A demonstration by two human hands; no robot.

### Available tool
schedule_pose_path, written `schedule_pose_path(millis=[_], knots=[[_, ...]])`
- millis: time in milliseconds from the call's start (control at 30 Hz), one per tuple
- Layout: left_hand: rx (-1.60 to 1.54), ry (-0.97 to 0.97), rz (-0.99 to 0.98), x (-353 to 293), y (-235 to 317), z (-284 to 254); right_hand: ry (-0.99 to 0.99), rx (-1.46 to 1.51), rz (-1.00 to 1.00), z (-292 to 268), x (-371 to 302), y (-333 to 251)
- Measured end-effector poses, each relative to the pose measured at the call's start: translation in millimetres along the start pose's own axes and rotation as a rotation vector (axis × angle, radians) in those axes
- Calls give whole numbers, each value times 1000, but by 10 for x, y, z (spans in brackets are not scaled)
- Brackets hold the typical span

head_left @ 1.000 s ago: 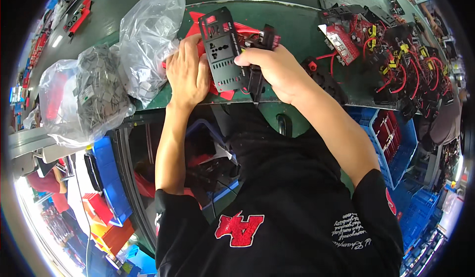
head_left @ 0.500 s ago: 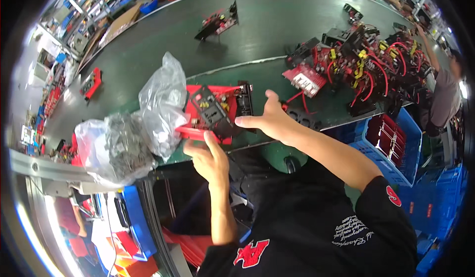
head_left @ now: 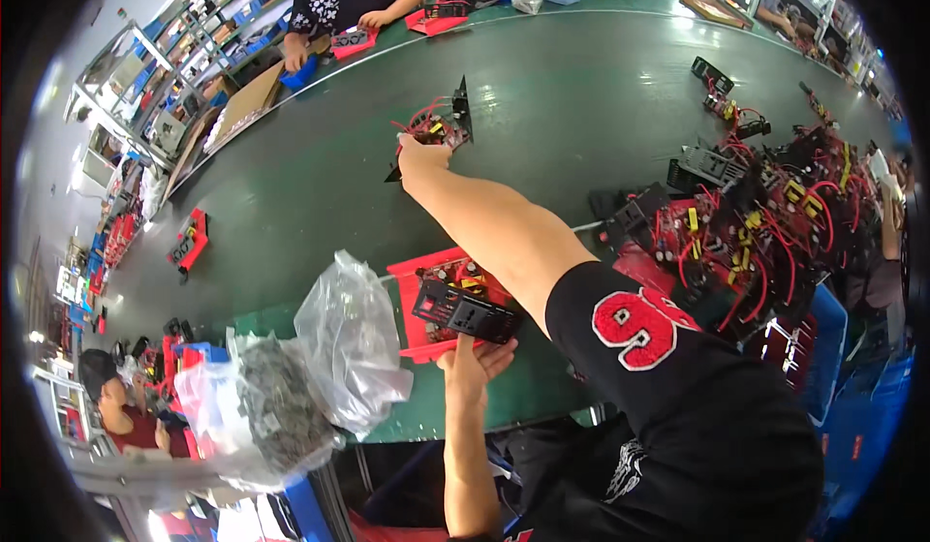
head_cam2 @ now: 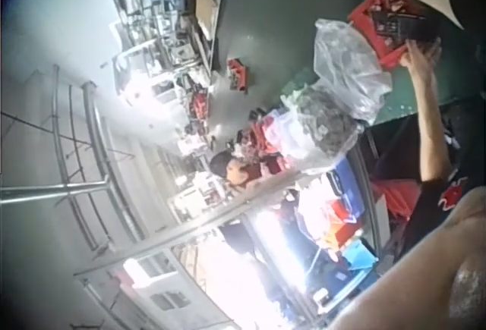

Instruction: Assembling circuit boards with plastic housings and internal components on a factory line.

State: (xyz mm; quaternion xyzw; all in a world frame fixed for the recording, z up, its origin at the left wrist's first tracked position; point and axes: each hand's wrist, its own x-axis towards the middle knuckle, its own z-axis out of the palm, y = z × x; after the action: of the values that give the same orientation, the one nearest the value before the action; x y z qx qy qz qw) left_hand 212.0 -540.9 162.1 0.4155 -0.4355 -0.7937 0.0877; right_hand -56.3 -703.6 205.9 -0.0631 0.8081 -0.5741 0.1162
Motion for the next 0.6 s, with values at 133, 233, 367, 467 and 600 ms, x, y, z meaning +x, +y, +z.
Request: schedule_pose_path(millis=[133,233,367,467,600], knots=[[-29,-29,42,386,218,173,280,717,135,-375,261,-313],[-9,-75,51,937,476,493,178,828,30,-1197,714,-546],[-274,-194,225,2398,710,872,28,793,-111,-2478,504,-1092],[-131,-376,245,3165,1255,1227,-316,770,-347,-3346,490,-1072],[126,-341,247,2937,1535,1671,-242,460,-213,-4235,-86,-1188]])
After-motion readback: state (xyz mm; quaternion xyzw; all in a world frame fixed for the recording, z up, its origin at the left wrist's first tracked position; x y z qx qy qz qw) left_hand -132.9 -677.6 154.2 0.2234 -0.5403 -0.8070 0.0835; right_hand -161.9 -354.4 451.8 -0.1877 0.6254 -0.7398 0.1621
